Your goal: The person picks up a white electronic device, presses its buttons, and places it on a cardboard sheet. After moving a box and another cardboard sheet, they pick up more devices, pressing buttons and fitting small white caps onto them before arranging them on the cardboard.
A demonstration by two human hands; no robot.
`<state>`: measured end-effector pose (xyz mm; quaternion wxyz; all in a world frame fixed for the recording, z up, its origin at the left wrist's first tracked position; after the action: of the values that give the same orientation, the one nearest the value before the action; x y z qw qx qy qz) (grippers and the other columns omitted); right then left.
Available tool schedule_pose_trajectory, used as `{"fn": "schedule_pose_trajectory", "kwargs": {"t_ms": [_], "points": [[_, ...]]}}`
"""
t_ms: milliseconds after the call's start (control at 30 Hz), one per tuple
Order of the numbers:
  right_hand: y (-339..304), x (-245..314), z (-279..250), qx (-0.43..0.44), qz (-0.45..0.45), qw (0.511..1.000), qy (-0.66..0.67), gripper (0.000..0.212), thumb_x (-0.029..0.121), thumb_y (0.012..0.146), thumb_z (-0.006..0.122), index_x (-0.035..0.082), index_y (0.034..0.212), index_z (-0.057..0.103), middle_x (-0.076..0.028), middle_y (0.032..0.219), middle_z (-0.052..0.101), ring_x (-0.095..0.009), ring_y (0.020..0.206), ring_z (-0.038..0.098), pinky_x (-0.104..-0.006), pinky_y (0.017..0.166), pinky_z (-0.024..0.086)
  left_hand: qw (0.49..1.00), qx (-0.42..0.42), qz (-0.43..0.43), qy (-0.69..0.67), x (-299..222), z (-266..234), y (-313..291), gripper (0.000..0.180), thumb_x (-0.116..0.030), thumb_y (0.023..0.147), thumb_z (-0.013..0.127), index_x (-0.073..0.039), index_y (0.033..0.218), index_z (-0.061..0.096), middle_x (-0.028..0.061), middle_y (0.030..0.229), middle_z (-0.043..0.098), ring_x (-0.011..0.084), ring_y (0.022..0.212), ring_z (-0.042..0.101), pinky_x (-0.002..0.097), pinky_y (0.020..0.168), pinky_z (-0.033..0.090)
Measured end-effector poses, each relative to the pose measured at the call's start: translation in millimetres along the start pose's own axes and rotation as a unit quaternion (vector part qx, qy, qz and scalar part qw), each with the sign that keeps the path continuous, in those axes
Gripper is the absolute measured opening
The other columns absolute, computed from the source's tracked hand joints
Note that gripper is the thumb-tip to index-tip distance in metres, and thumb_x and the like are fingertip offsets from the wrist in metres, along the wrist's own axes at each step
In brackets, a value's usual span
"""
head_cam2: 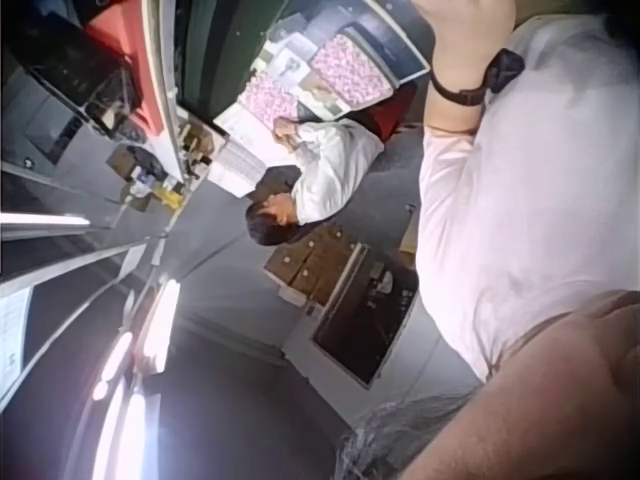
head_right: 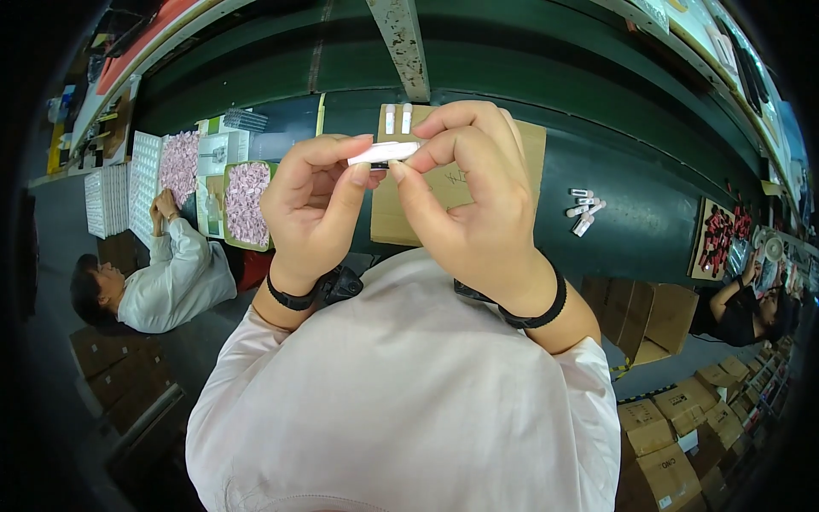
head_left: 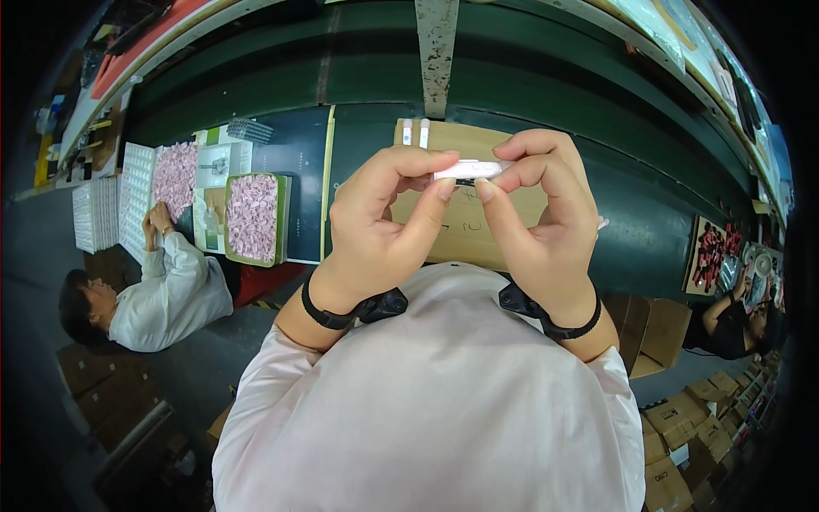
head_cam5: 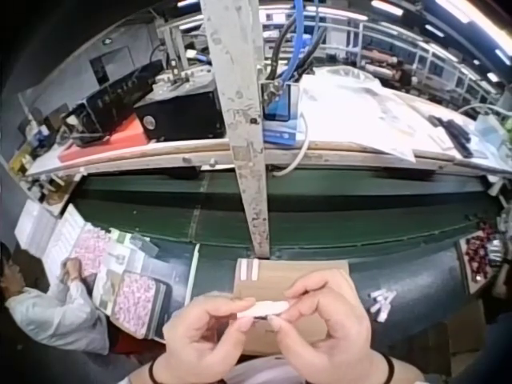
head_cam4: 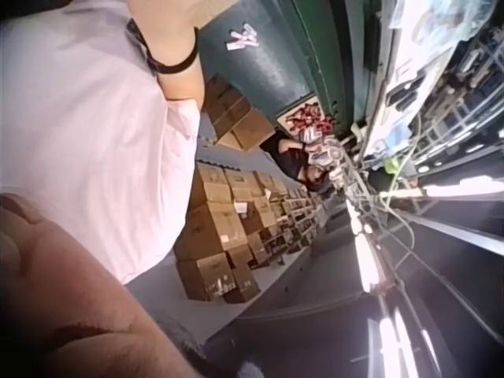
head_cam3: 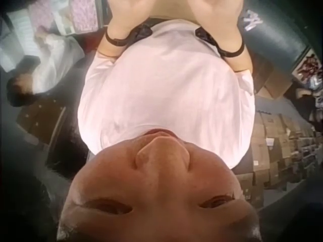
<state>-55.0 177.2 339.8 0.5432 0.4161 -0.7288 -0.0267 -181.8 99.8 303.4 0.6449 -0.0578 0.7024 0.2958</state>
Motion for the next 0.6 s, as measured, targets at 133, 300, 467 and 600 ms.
{"fn": "schedule_pose_trajectory", "kwargs": {"t_ms": [133, 300, 467, 600], "points": [[-1.9, 2.5, -1.3, -0.014, -0.021, 1.0, -0.011, 0.015, -0.002, 0.075, 0.07, 0.0, 0.08, 0.057, -0.012, 0.099, 0.056, -0.019, 0.089, 0.054, -0.0288, 0.08, 0.043, 0.999, -0.003, 0.027, 0.033, -5.0, 0.0, 0.4, 0.021, 0.005, 0.082, 0.064, 0.003, 0.103, 0.063, 0.0106, 0.091, 0.065, 0.0143, 0.079, 0.062, 0.0241, 0.07, 0.05], [-0.8, 1.4, -1.4, -0.057, -0.016, 0.996, 0.07, 0.017, -0.002, 0.075, 0.071, 0.001, 0.086, 0.058, -0.011, 0.1, 0.057, -0.018, 0.09, 0.054, -0.0281, 0.079, 0.043, 0.998, -0.014, 0.046, 0.047, -11.4, -1.0, 1.1, 0.021, 0.005, 0.08, 0.065, 0.003, 0.101, 0.064, 0.0118, 0.09, 0.066, 0.0182, 0.077, 0.063, 0.0264, 0.069, 0.05], [-4.3, -21.0, 10.1, 0.03, 0.123, 0.981, 0.149, 0.023, -0.002, 0.075, 0.071, -0.001, 0.095, 0.06, -0.008, 0.098, 0.058, -0.014, 0.089, 0.055, -0.0256, 0.079, 0.043, 0.993, 0.001, 0.094, 0.066, -22.6, 1.3, -0.1, 0.02, 0.006, 0.079, 0.065, 0.004, 0.099, 0.064, 0.0135, 0.088, 0.066, 0.0229, 0.076, 0.063, 0.0292, 0.069, 0.05], [-0.4, -19.9, 13.6, 0.083, 0.092, 0.977, 0.171, 0.025, -0.002, 0.077, 0.071, -0.003, 0.099, 0.061, -0.006, 0.095, 0.06, -0.011, 0.087, 0.055, -0.0236, 0.078, 0.044, 0.991, 0.019, 0.107, 0.075, -25.0, 4.4, -0.6, 0.02, 0.006, 0.079, 0.065, 0.004, 0.098, 0.063, 0.0142, 0.087, 0.066, 0.0249, 0.076, 0.063, 0.0308, 0.07, 0.05]]}}
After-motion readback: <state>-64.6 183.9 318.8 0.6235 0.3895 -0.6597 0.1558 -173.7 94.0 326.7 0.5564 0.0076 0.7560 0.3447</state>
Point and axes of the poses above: each hand's wrist, its own y-axis towards the middle knuckle, its own z-axis out of the palm, x = y × z, the point moved 10 cm from there along y, towards the middle knuckle
